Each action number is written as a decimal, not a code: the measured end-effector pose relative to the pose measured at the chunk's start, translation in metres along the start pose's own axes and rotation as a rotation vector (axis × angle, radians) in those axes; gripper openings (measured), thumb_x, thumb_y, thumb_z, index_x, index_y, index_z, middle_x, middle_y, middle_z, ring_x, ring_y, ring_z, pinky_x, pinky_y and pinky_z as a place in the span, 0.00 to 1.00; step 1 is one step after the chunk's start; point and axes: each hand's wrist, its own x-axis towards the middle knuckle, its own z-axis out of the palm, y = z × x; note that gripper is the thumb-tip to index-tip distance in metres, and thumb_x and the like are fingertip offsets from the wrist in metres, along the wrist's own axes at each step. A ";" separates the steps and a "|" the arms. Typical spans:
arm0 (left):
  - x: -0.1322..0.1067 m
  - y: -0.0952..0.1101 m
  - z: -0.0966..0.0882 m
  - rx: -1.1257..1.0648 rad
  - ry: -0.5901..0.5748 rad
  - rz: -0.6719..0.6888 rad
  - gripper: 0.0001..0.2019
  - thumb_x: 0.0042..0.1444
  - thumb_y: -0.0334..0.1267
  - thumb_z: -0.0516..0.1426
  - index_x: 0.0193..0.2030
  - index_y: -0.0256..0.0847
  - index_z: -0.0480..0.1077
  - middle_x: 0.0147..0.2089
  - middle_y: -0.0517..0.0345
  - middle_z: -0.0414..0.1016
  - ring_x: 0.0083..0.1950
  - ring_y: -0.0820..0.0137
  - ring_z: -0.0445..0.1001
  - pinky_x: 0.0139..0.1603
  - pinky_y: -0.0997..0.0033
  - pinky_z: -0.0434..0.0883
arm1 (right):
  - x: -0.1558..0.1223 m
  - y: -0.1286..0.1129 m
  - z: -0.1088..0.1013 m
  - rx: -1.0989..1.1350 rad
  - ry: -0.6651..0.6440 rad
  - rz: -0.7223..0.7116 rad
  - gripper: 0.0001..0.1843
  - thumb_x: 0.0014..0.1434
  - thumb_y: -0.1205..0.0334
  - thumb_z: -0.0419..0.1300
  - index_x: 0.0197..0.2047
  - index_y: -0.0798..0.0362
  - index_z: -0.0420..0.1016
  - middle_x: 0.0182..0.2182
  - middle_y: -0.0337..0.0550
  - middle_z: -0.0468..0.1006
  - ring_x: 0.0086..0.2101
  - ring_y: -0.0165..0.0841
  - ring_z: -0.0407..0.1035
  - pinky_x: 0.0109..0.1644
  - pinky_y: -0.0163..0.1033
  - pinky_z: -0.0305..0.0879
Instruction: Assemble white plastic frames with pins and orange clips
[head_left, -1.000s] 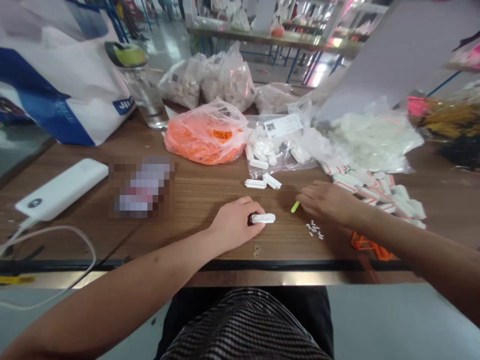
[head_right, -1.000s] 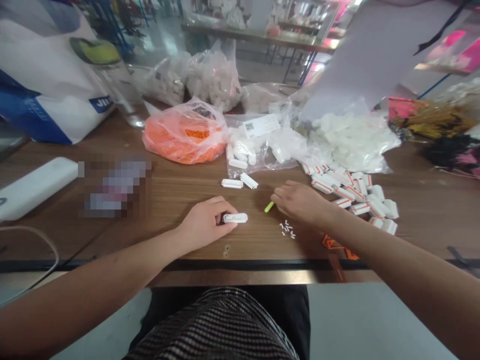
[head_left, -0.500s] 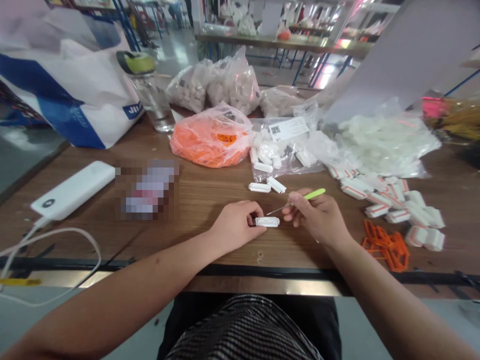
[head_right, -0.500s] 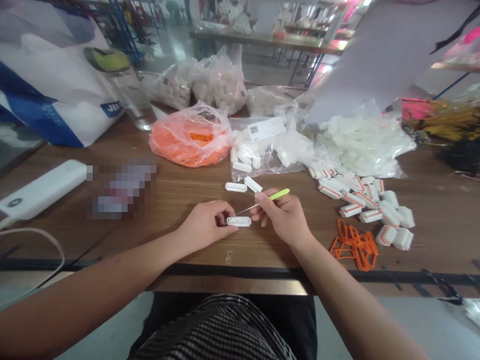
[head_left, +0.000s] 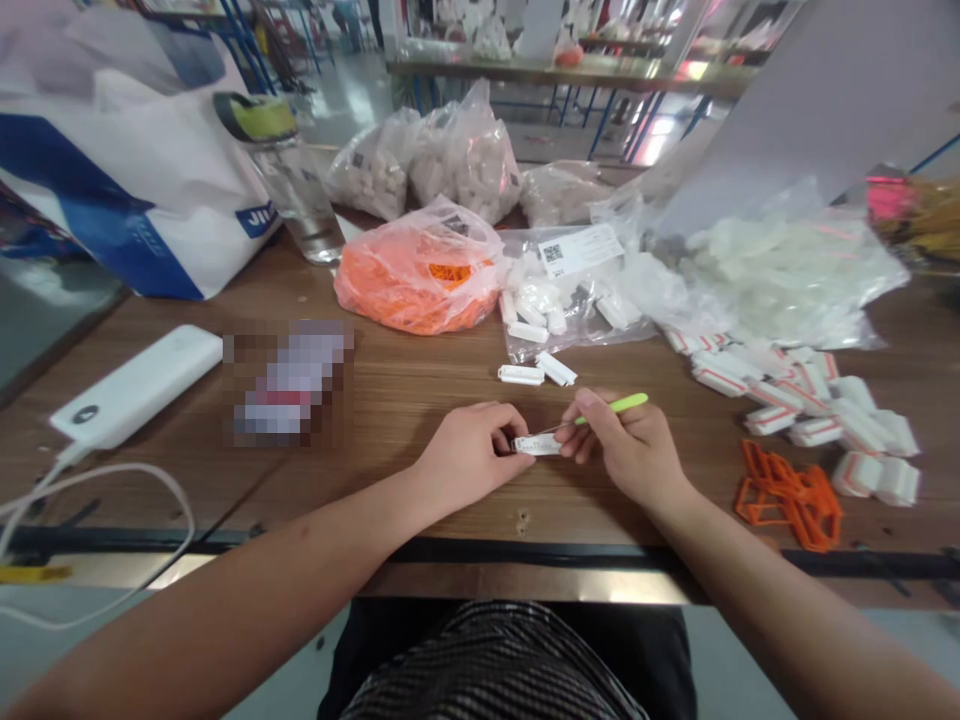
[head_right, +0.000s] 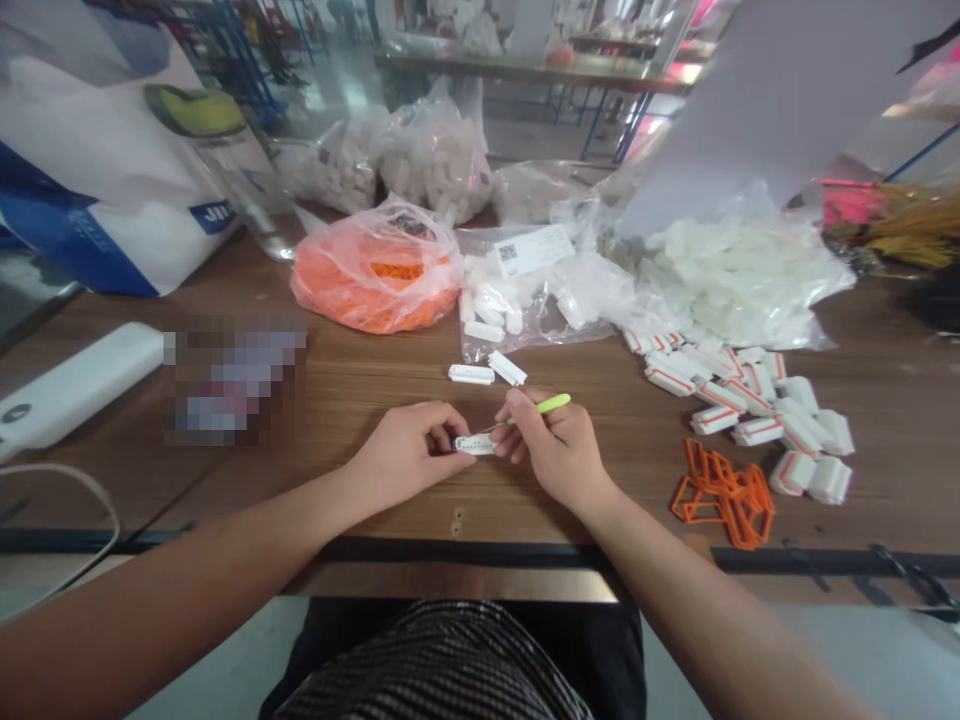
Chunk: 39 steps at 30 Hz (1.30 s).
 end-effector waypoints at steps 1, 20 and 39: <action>0.000 0.000 0.000 -0.004 0.001 0.000 0.07 0.47 0.32 0.65 0.32 0.40 0.72 0.30 0.63 0.72 0.28 0.74 0.70 0.33 0.73 0.67 | 0.000 0.000 0.000 -0.005 -0.001 -0.002 0.25 0.56 0.40 0.61 0.26 0.56 0.74 0.18 0.43 0.78 0.16 0.27 0.71 0.18 0.28 0.66; 0.001 -0.002 0.002 0.016 0.007 0.014 0.06 0.47 0.33 0.64 0.33 0.40 0.72 0.30 0.63 0.72 0.29 0.73 0.71 0.33 0.72 0.67 | 0.001 0.002 -0.001 -0.006 0.030 -0.003 0.24 0.56 0.41 0.61 0.26 0.55 0.74 0.18 0.42 0.78 0.16 0.29 0.71 0.17 0.30 0.67; 0.001 -0.002 0.002 0.015 0.002 0.016 0.06 0.48 0.33 0.64 0.33 0.40 0.72 0.29 0.63 0.70 0.28 0.74 0.69 0.33 0.72 0.66 | -0.001 0.003 0.002 -0.122 0.042 -0.028 0.24 0.59 0.41 0.57 0.27 0.55 0.73 0.18 0.41 0.77 0.17 0.29 0.71 0.20 0.31 0.70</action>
